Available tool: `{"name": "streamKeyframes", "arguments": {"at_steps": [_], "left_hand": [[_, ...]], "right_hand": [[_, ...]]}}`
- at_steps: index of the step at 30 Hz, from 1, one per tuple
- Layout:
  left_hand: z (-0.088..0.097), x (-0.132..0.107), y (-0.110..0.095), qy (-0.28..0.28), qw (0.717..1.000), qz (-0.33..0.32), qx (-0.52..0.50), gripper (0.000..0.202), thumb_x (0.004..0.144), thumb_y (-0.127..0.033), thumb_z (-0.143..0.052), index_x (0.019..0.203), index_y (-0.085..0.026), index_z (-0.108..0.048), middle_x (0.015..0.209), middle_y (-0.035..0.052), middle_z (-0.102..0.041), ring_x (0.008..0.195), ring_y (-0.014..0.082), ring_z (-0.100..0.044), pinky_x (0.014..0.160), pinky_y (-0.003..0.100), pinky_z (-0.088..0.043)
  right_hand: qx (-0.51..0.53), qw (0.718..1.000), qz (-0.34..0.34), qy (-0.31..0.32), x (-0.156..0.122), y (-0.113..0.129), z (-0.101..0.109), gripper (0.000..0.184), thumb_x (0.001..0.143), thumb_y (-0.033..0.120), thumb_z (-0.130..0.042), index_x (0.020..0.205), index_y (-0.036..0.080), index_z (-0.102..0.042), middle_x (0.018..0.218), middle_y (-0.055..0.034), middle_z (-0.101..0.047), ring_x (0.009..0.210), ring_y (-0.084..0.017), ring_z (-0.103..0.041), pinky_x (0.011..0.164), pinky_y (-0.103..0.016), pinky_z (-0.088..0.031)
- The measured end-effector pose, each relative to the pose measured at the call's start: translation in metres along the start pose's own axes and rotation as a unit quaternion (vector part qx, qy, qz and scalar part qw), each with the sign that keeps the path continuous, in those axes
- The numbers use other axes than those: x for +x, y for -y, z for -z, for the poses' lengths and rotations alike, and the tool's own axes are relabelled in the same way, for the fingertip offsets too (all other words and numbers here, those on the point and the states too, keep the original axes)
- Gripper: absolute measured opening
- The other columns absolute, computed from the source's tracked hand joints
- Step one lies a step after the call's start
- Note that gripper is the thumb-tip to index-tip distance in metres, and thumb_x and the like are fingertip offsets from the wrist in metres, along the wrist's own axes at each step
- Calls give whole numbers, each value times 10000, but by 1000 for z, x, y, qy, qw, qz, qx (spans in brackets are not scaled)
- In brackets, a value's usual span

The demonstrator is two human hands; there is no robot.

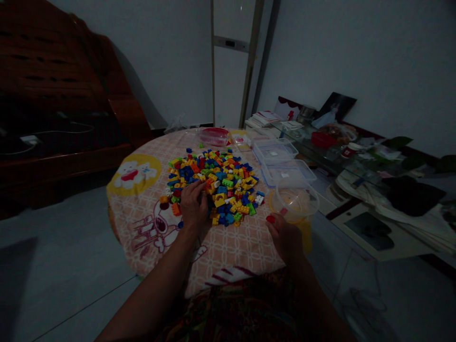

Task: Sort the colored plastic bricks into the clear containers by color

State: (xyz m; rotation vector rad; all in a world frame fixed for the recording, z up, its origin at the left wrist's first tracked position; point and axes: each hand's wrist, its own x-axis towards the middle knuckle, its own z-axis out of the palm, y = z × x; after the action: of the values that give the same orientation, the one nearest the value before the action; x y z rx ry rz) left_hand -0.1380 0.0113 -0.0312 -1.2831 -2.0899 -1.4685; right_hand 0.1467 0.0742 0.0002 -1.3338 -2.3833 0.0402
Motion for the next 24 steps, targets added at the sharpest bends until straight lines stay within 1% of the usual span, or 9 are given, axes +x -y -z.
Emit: {"name": "streamKeyframes", "arguments": {"at_steps": [2,4,7,11,14,16,18,20,24], "left_hand": [[0,0,0,1,1000,3,-4,320,883,-224,-467,1116,-183,-683,1210,112,-648,1164,258,-562,1040,469,-416],[0,0,0,0,1000,1,-3,318,883,-225,-465,1112,-186,-682,1204,107,-652,1159,255,-567,1036,467,-421],[-1,0,0,0,1000,-6,3,310,886,-232,-470,1110,-189,-680,1203,105,-655,1159,256,-571,1026,468,-430],[-1,0,1,-4,1000,-6,9,298,884,-224,-477,1099,-195,-682,1200,104,-659,1162,252,-573,1030,464,-429],[-1,0,0,-4,1000,-4,8,301,884,-222,-471,1100,-199,-679,1199,99,-661,1160,247,-574,1035,467,-424],[-1,0,-1,-6,1000,-7,8,305,885,-223,-467,1103,-197,-679,1199,99,-662,1158,245,-575,1034,463,-425],[-1,0,-2,-9,1000,-12,7,308,888,-225,-465,1107,-189,-679,1194,103,-663,1152,244,-576,1029,455,-430],[0,0,-3,-9,1000,-14,8,308,891,-227,-462,1104,-185,-680,1186,103,-666,1145,243,-579,1024,452,-433],[0,0,-2,-9,1000,-13,8,306,893,-226,-464,1102,-183,-683,1188,104,-667,1147,244,-577,1026,451,-430]], "right_hand": [[38,997,12,-69,4,-1,13,317,942,369,-514,1141,191,-685,794,-65,-754,658,-185,-690,597,-247,-404],[49,991,1,-122,12,-3,24,386,959,409,-464,1175,175,-683,730,-62,-739,600,-183,-666,584,-253,-399],[15,987,-28,-160,27,-9,31,410,955,415,-454,1144,151,-703,653,-65,-708,541,-184,-624,558,-264,-360],[-38,987,-52,-147,40,-17,29,354,919,370,-506,1070,136,-726,646,-86,-699,539,-186,-596,553,-271,-319],[-45,988,-59,-133,42,-17,27,331,910,340,-519,1050,124,-726,643,-94,-693,558,-184,-592,564,-272,-325],[-38,987,-60,-146,42,-13,27,354,915,342,-503,1078,114,-720,643,-98,-694,559,-184,-594,570,-272,-338],[-13,986,-50,-160,41,-5,27,390,927,357,-478,1129,115,-707,674,-102,-712,564,-188,-610,574,-273,-358],[36,987,-25,-157,41,4,26,397,937,366,-459,1138,133,-709,753,-108,-744,600,-195,-646,592,-270,-395],[116,987,28,-105,41,18,12,349,941,326,-454,1039,166,-748,891,-107,-774,725,-201,-703,664,-254,-461]]}}
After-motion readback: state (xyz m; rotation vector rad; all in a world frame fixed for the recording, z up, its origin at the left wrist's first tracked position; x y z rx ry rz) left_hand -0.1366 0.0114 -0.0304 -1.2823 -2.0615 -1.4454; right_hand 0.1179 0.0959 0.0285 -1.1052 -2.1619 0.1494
